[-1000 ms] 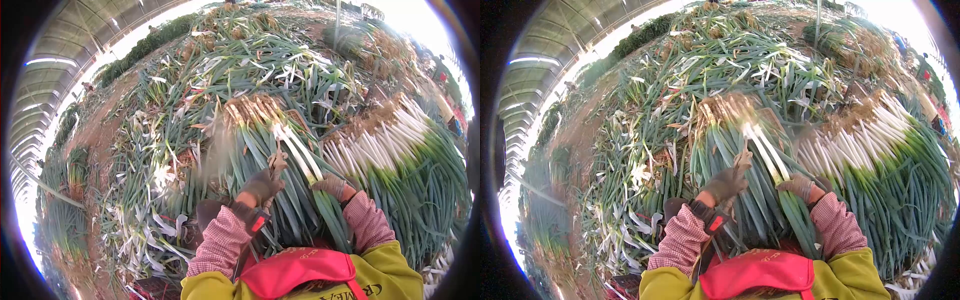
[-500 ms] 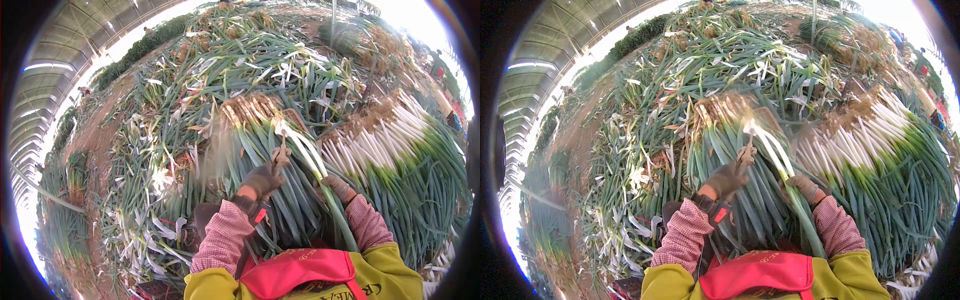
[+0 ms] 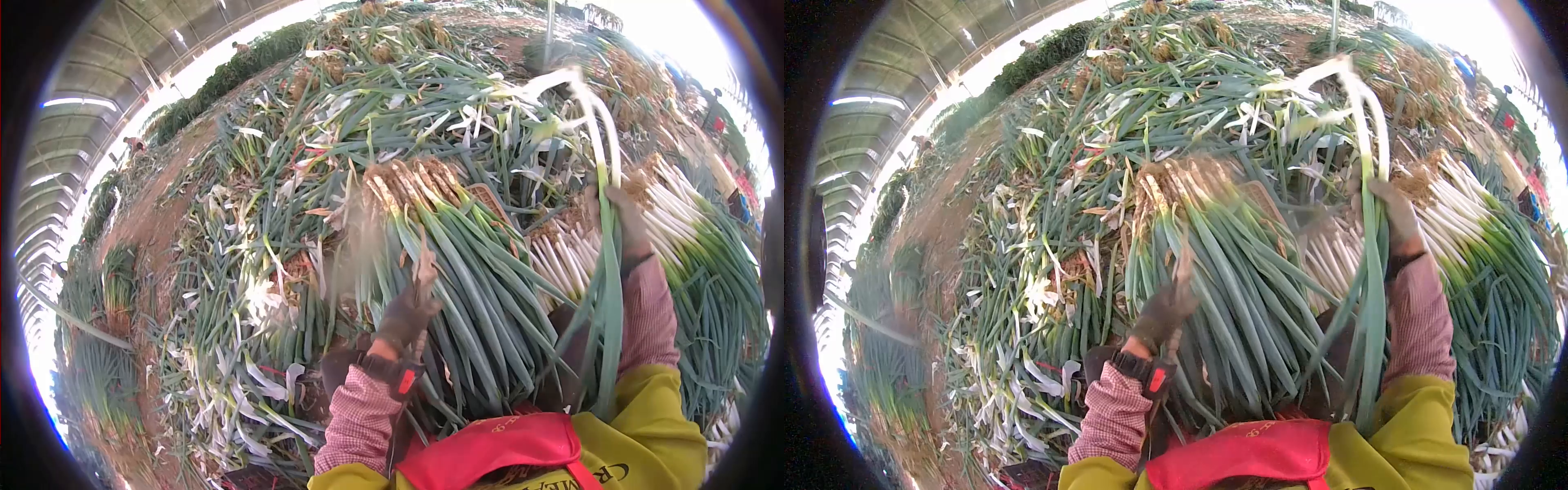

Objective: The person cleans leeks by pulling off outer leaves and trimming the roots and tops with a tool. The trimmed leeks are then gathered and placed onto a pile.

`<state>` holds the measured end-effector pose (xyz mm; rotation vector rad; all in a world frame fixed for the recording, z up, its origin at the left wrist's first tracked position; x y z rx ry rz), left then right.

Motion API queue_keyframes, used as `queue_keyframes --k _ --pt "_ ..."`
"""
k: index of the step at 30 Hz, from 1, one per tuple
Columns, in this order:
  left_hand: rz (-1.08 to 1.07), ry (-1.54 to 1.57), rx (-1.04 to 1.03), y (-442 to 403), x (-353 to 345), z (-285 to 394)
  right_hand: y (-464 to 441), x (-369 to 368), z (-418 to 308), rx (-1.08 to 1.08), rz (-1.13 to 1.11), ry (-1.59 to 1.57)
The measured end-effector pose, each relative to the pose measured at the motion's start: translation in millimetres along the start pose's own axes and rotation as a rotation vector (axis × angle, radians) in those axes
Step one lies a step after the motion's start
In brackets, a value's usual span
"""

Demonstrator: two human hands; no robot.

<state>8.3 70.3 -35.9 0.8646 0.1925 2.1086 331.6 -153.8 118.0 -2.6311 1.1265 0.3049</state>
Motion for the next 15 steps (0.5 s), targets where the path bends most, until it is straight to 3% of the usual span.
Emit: queue_keyframes --k 1,3,5,8,9,11,12,15 --pt "-0.082 0.034 0.03 -3 -7 -13 -17 -1 2 -0.037 -0.017 0.118" --pt "0.015 -0.077 0.055 -5 -14 -26 -53 -3 16 -0.105 -0.051 0.353" --pt "-0.005 -0.083 0.09 -14 -15 -32 -91 -9 62 -0.394 0.028 0.577" --pt "-0.005 -0.095 0.108 -13 -12 -18 -113 -52 122 -0.29 -0.516 1.209" --pt "0.005 -0.131 0.111 -15 -14 -17 -124 -52 156 -0.438 -0.351 1.077" --pt "0.026 -0.206 0.123 -19 -22 -18 -169 -46 244 -0.51 -0.221 1.273" --pt "0.044 -0.208 0.069 -24 -26 -24 -165 -73 241 -0.567 -0.357 1.286" --pt "0.066 -0.178 -0.025 -32 -30 -38 -196 -61 326 -0.322 -0.436 1.307"
Point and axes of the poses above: each hand's wrist, its own y-axis away from the middle knuckle, its own x-axis out of the back of the hand, z = x × y, the point moved 3 cm from there along -y, towards the middle knuckle, and after that the axes turned 7 degrees about x, right-handed, at the moved point
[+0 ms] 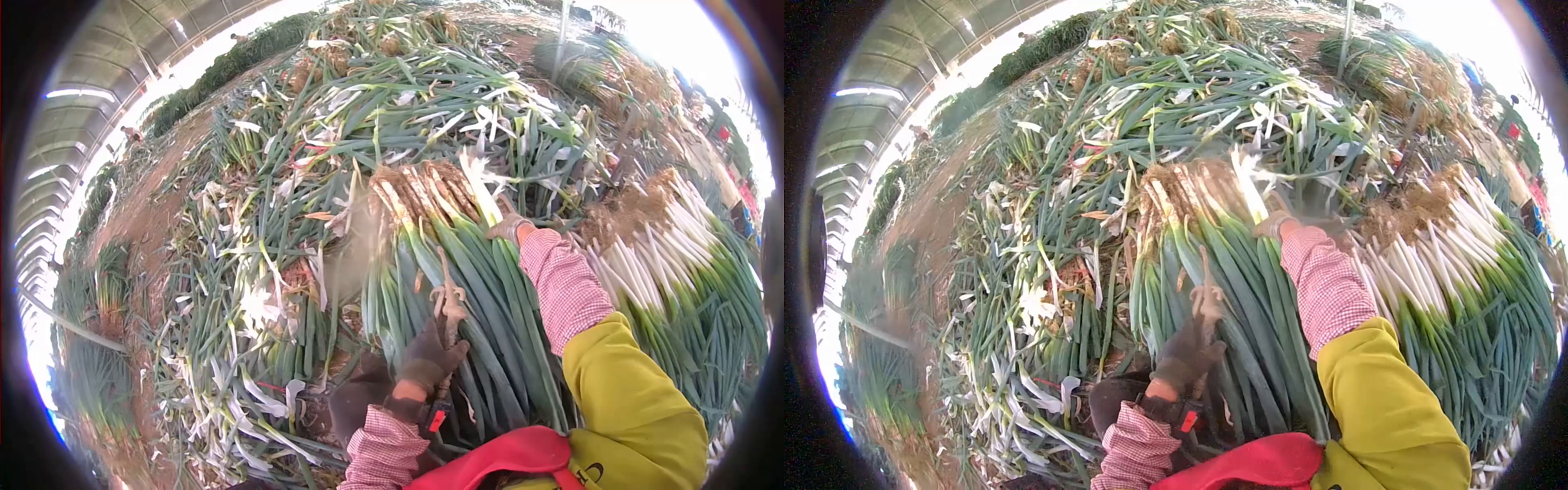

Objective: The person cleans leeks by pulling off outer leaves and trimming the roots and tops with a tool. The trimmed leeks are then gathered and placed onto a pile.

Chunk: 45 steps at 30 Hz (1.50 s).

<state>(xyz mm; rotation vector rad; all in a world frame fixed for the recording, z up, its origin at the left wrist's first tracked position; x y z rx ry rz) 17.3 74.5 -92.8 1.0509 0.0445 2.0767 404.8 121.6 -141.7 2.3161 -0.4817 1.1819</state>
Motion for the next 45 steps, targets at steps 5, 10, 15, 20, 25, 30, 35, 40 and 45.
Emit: queue_keyframes --k 5,10,15,20,25,30,35,40,45 --pt "-0.049 -0.061 0.107 11 20 24 80 37 -44 0.111 0.066 -0.131" --pt "0.022 -0.028 0.027 24 22 24 160 41 -14 -0.027 -0.018 -0.237" --pt "-0.262 -0.012 -0.024 81 25 62 239 39 -6 -0.032 -0.022 -0.327" --pt "-0.431 -0.185 -0.112 111 18 99 262 41 -6 -0.045 -0.007 -0.507" --pt "-0.349 -0.24 -0.172 102 14 131 251 63 10 0.081 -0.027 -0.436" --pt "-0.386 -0.284 -0.127 95 30 160 258 100 -4 0.005 0.073 -0.446" --pt "-0.364 -0.247 -0.039 107 32 147 250 82 -1 0.044 0.01 -0.52" --pt "-0.387 -0.334 0.037 114 26 126 247 33 -6 -0.07 -0.109 -0.619" --pt "-0.401 -0.313 0.032 106 21 115 243 25 3 -0.084 -0.096 -0.648"
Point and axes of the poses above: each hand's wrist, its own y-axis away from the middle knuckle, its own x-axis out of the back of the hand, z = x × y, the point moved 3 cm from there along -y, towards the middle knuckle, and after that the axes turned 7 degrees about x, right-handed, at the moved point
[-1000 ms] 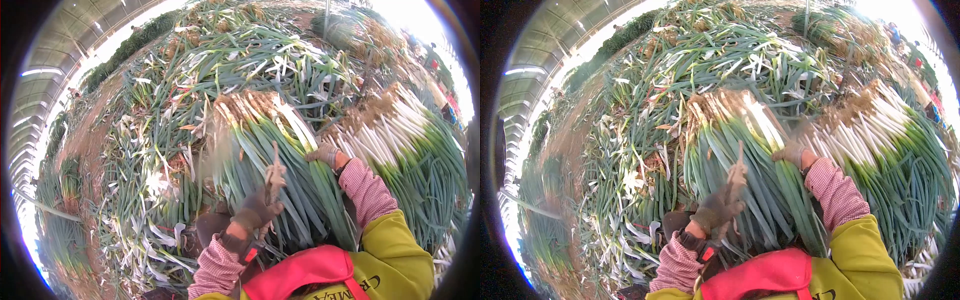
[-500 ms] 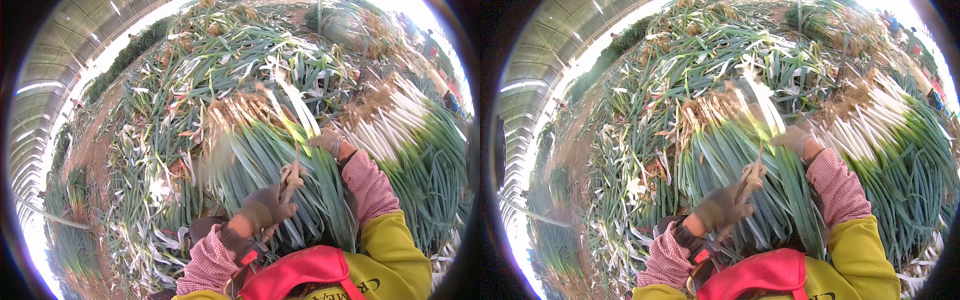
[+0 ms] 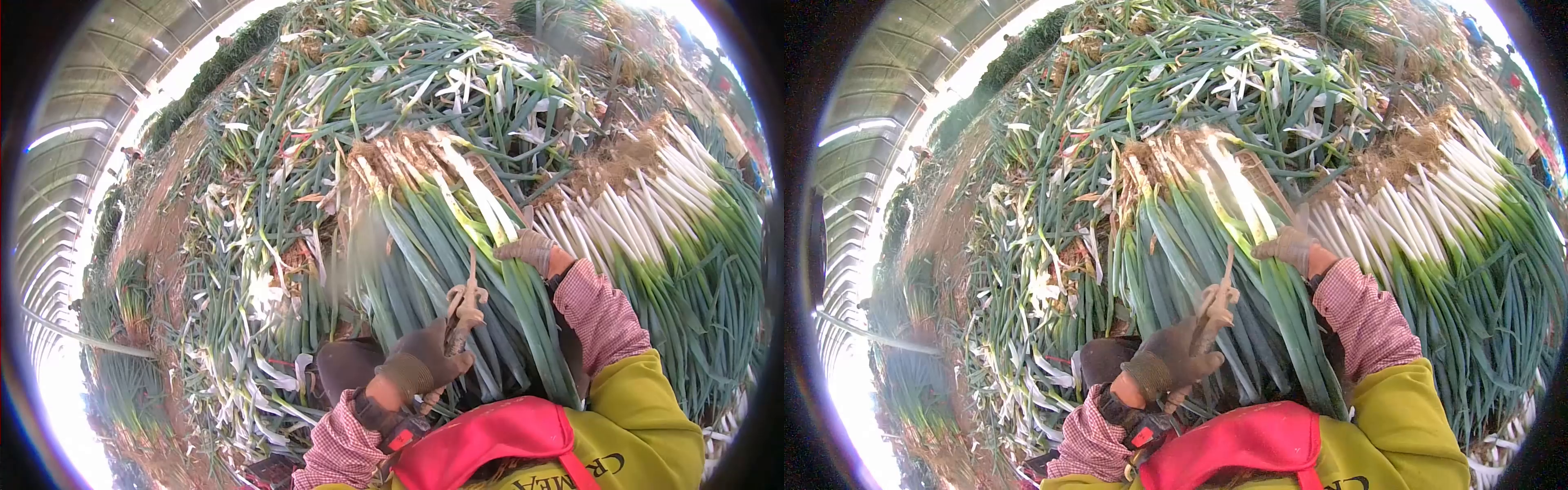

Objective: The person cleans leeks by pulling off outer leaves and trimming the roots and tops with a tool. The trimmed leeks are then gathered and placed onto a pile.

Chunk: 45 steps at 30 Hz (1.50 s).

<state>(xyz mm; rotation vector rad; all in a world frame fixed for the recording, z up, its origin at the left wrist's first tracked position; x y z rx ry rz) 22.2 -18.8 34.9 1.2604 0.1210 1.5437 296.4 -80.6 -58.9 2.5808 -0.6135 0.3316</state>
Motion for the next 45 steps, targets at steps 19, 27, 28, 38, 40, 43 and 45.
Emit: queue_keyframes --k 19,27,28,38,40,43,45 --pt "0.074 -0.03 -0.135 -132 56 8 0 11 12 -0.1 -0.038 0.015" --pt "0.026 -0.04 0.005 -180 87 34 -21 15 61 -0.04 0.011 0.064" --pt "0.033 -0.029 0.013 -188 88 34 -21 16 63 -0.043 -0.001 0.052" --pt "0.005 -0.203 -0.037 -217 97 46 -30 19 93 -0.038 0.025 0.109" --pt "-0.047 -0.232 0.014 -198 92 47 -31 20 92 -0.044 -0.015 0.077" --pt "0.02 -0.13 -0.031 -152 86 48 -27 19 83 -0.071 -0.049 0.056" --pt "-0.041 -0.197 -0.085 -157 57 26 -37 20 98 -0.039 -0.027 -0.03"
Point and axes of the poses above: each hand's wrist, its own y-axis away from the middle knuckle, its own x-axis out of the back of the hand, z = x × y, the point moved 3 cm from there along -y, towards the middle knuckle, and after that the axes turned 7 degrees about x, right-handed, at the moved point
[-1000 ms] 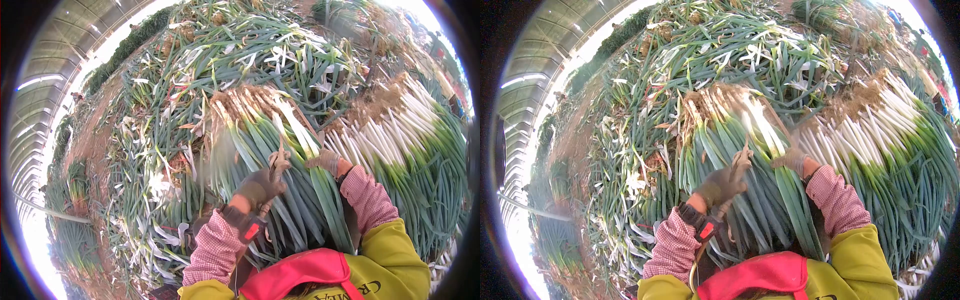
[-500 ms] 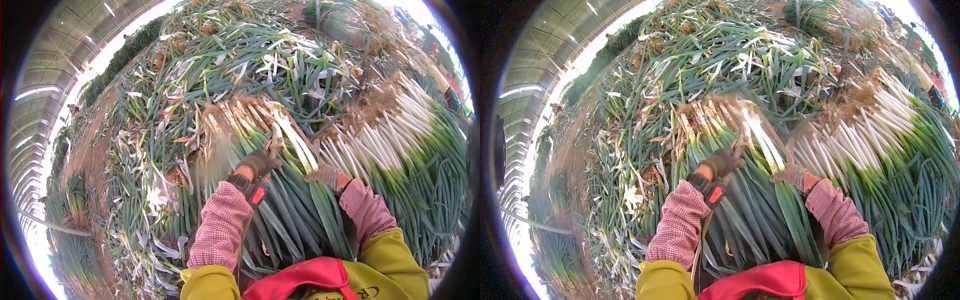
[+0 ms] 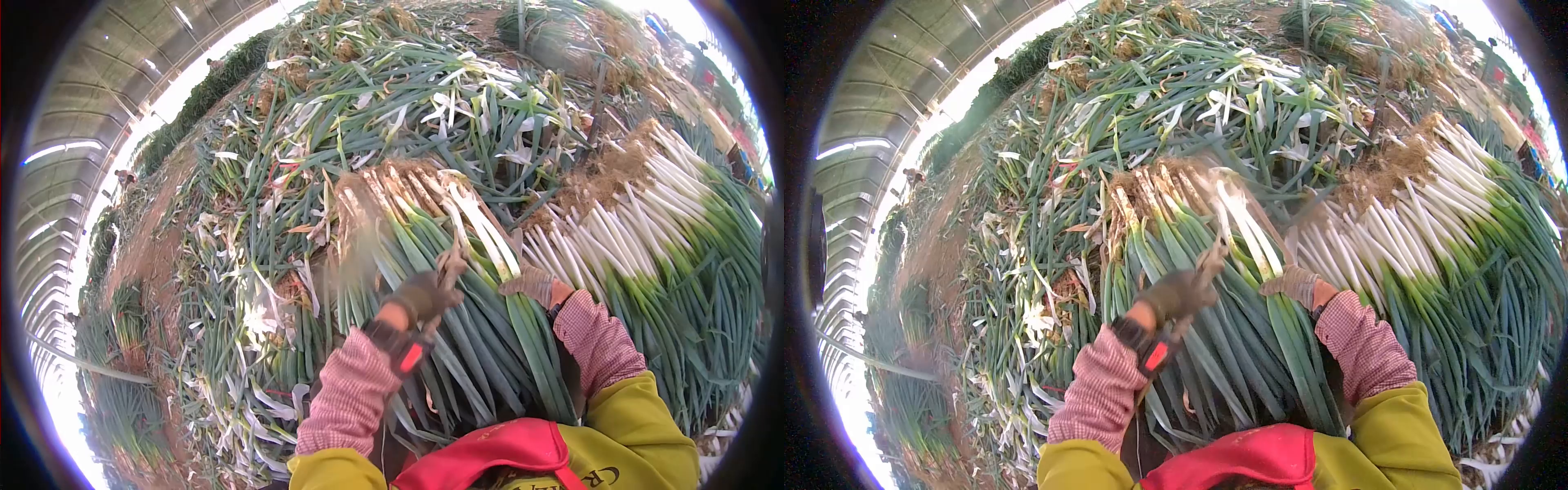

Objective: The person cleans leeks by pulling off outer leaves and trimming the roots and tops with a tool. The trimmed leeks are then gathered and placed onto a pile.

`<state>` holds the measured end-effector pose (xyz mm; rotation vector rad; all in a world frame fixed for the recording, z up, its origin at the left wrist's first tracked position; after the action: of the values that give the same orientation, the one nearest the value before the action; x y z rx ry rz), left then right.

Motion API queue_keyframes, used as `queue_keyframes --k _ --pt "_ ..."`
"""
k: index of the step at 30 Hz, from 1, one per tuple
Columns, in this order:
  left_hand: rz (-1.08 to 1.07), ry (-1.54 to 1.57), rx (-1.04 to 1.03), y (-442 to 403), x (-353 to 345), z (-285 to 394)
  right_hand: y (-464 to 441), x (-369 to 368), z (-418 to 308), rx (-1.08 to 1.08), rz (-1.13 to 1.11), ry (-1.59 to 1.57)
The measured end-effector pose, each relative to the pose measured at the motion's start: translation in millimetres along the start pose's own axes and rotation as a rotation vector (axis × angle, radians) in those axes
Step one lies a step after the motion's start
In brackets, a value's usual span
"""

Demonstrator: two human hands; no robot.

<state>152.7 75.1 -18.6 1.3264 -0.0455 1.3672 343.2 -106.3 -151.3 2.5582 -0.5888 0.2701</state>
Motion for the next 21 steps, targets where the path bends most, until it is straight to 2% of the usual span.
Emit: queue_keyframes --k 2,4,5,7,8,10,13,16,19,21 --pt "0.07 0.136 -0.118 30 -24 -6 5 1 1 0.042 -0.015 -0.099" --pt "0.057 0.221 -0.187 69 -51 -9 33 8 -38 0.1 -0.068 -0.209" --pt "0.046 0.234 -0.208 87 -63 -9 39 12 -47 0.066 -0.023 -0.163" --pt "0.004 0.153 -0.199 117 -77 -4 57 19 -69 -0.003 0.066 -0.068" --pt "-0.023 0.148 -0.167 129 -75 1 73 16 -87 0.043 0.098 -0.179" --pt "-0.069 0.141 -0.102 148 -65 7 74 22 -81 0.037 0.083 -0.194" --pt "0.026 0.211 -0.095 149 -53 9 88 27 -93 0.019 0.049 -0.211" --pt "0.026 0.201 -0.114 157 -45 21 113 22 -113 0.031 0.043 -0.201" --pt "0.176 0.356 -0.084 157 -49 12 123 4 -120 0.086 -0.023 -0.229" --pt "0.21 0.482 -0.04 152 -53 -4 94 -4 -79 0.056 -0.069 -0.115"
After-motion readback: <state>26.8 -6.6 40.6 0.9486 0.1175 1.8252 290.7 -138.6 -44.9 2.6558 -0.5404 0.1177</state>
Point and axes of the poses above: each hand's wrist, its own y-axis away from the middle knuckle, its own x-axis out of the back of the hand, z = x × y, the point moved 3 cm from there along -y, towards the middle knuckle, and after that the axes turned 7 degrees about x, right-handed, at the moved point
